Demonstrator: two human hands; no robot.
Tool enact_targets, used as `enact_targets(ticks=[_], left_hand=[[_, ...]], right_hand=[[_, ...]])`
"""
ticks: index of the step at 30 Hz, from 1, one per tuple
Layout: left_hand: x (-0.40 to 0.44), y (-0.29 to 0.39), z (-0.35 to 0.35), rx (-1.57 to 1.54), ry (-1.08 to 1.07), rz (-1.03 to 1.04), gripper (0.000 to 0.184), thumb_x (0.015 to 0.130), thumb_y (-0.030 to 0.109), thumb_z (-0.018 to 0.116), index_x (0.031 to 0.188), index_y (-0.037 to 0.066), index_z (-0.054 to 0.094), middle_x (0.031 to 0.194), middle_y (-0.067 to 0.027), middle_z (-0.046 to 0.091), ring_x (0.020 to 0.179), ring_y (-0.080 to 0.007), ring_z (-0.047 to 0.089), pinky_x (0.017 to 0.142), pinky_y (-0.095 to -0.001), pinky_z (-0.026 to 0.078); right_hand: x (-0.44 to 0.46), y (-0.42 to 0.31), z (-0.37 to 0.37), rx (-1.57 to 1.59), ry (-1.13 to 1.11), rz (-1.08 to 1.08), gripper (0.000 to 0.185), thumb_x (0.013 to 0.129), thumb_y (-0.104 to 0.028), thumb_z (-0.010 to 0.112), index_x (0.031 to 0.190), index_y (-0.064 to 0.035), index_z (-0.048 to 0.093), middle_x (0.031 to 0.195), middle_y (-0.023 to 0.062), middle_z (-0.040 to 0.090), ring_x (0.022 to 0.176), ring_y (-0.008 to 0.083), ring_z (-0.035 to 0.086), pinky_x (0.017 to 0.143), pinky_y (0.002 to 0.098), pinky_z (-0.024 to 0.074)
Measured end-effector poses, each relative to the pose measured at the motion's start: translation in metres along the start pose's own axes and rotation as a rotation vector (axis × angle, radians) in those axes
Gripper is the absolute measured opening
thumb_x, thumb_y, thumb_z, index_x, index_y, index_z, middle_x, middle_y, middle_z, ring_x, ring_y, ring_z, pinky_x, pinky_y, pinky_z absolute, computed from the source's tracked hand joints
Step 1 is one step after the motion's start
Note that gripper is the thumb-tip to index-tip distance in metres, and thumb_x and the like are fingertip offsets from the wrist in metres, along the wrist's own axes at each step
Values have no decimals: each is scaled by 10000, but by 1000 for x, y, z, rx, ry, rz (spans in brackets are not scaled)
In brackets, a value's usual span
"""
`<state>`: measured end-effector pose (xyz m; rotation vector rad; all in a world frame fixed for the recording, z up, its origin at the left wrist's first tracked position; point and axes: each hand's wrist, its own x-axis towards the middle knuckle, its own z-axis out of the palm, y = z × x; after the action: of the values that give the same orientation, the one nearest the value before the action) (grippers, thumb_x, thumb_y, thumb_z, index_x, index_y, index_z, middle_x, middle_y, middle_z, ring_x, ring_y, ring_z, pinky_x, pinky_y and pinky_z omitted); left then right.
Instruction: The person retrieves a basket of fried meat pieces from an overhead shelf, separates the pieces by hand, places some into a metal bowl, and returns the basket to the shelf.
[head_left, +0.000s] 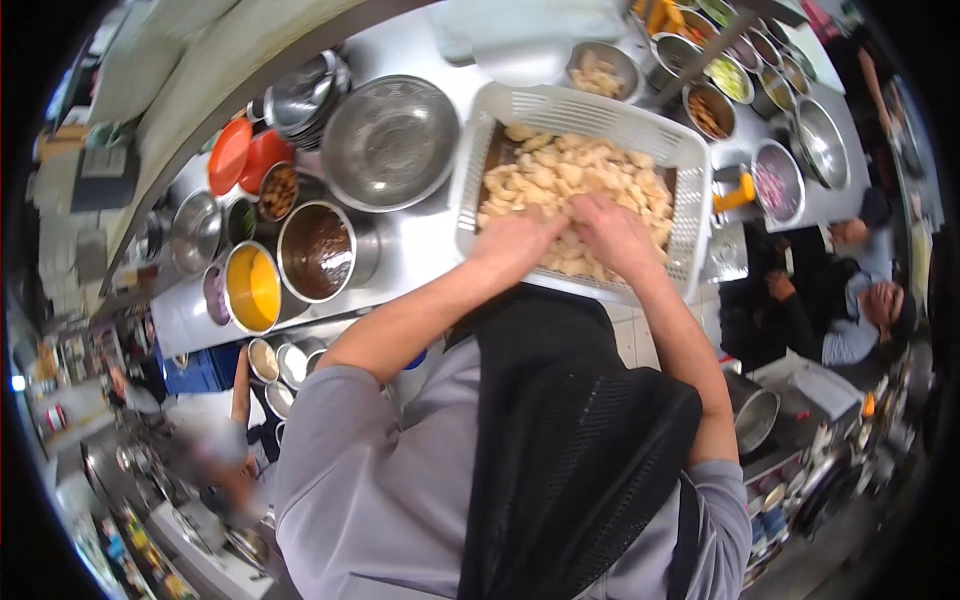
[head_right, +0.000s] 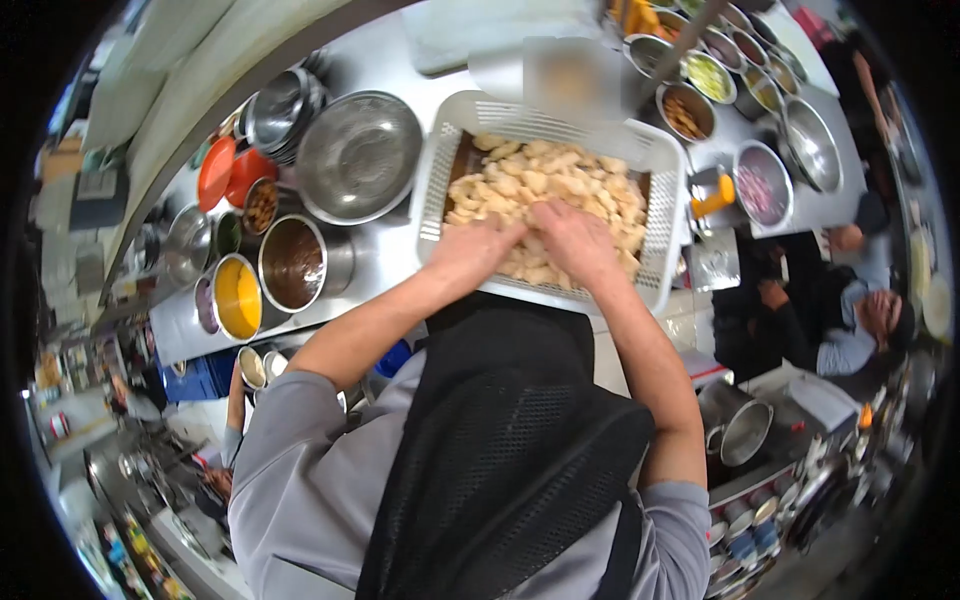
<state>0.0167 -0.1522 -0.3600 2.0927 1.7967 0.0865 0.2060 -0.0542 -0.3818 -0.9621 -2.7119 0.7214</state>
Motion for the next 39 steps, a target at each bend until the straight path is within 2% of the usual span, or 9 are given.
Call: enact_targets(ticks=[5, 8, 12, 17, 21, 24, 25, 32, 39], left_hand=[[-4, 4, 4, -28, 64, -12, 364, 910, 161, 666, 1259, 136, 566, 997, -188, 641, 901, -367, 723, 724, -463, 587], [0, 7, 9, -49, 74, -72, 395, 891, 173, 691, 1259, 132, 553, 968, -193, 659, 902, -377, 719, 743, -470, 583], [8, 7, 15, -169, 43, -144, 419, 871, 195, 715, 1239, 104, 538, 974, -197, 700, 902, -387, 715, 770, -490, 569], [-1, 0, -2, -424, 49, -357, 435, 857, 253, 766, 1199, 92, 550, 1006, -180, 715, 922, -378, 713, 819, -444, 559], [-12, -7, -1, -599, 351, -391, 390, 858, 230, 786, 1188, 136, 601, 1077, -188, 701, 1042, -349, 695, 911, -422, 538], [-21, 9, -7, -421, 220, -494, 352, 869, 185, 766, 1192, 143, 630, 1106, -184, 691, 1000, -363, 689, 904, -425, 543], [-23, 15, -5, -275, 265, -369, 268, 905, 204, 725, 1165, 159, 679, 1101, -177, 688, 964, -375, 697, 862, -444, 561], [17, 47, 1, 126, -71, -469, 248, 911, 351, 710, 1045, 144, 744, 1051, -171, 688, 933, -374, 717, 804, -488, 578], [24, 30, 3, -76, -6, -502, 286, 894, 381, 760, 970, 108, 727, 1024, -141, 700, 897, -311, 715, 783, -463, 566]], right_hand=[[-3, 34, -1, 413, 232, -18, 370, 945, -158, 708, 1294, -71, 623, 1075, 75, 696, 843, 213, 695, 716, 401, 548], [-13, 43, -26, 1548, 117, 341, 391, 977, -177, 715, 1333, -55, 613, 1040, 48, 674, 797, 130, 618, 665, 313, 501], [-24, 62, -38, 1916, 101, 418, 329, 966, -163, 734, 1267, -87, 627, 1060, 26, 644, 810, 130, 590, 661, 274, 467], [-20, 80, -36, 1818, 56, 450, 237, 979, -145, 725, 1193, -125, 627, 1126, 33, 673, 1086, 225, 699, 739, 278, 545], [-23, 92, -40, 1851, 44, 448, 298, 992, -118, 699, 1274, -143, 603, 1169, 70, 679, 1032, 228, 709, 739, 299, 565], [-32, 93, -49, 1842, -3, 462, 370, 997, -114, 687, 1349, -138, 576, 1189, 92, 674, 1002, 220, 707, 743, 305, 567], [-34, 88, -56, 1800, -1, 475, 405, 997, -100, 677, 1385, -126, 564, 1200, 100, 667, 943, 188, 697, 727, 303, 555], [-24, 110, -70, 1550, -40, 319, 307, 962, -89, 727, 1249, -114, 622, 1083, 21, 679, 861, 116, 670, 696, 278, 527], [-25, 122, -86, 1611, 129, 387, 274, 928, -113, 786, 1156, -84, 638, 952, 13, 663, 812, 129, 660, 682, 285, 529]])
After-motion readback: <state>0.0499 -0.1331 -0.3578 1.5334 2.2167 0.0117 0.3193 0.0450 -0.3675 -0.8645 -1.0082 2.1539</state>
